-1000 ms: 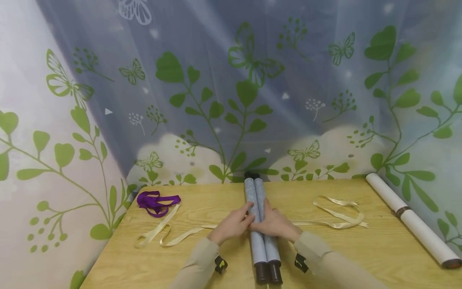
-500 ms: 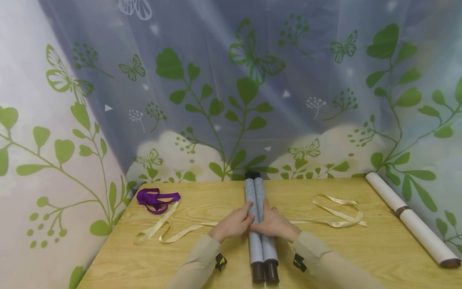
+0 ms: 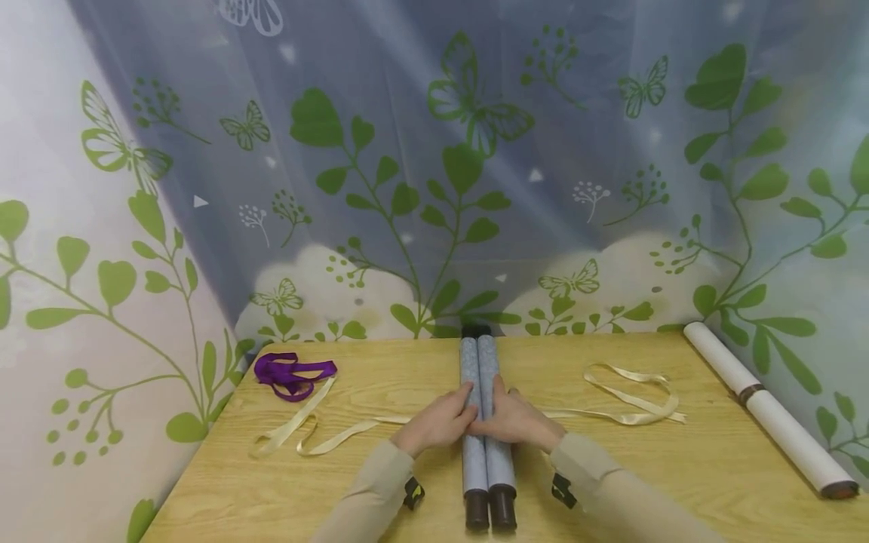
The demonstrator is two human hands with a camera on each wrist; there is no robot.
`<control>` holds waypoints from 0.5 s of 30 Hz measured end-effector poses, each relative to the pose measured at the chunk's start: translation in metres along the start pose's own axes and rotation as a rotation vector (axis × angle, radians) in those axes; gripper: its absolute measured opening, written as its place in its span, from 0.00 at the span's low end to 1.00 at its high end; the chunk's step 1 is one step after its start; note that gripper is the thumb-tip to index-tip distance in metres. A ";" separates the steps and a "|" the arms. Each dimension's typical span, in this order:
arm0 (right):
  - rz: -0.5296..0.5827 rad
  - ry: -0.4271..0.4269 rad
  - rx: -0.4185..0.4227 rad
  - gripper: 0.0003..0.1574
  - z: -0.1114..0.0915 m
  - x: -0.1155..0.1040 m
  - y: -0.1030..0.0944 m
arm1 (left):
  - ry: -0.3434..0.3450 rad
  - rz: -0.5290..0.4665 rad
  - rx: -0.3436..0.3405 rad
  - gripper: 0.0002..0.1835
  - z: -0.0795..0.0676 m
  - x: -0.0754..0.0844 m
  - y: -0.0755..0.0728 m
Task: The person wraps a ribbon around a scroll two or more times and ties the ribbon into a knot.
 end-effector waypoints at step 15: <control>0.019 -0.036 -0.017 0.75 0.000 0.003 0.002 | 0.015 -0.007 0.008 0.30 -0.002 -0.003 0.000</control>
Point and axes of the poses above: each hand's wrist, its own z-axis towards the middle knuckle, its own y-axis out of the palm, x = y × z, the point moved 7 cm from there along z, towards the middle knuckle, and after that the axes turned 6 degrees about -y, right-handed, at the moved point
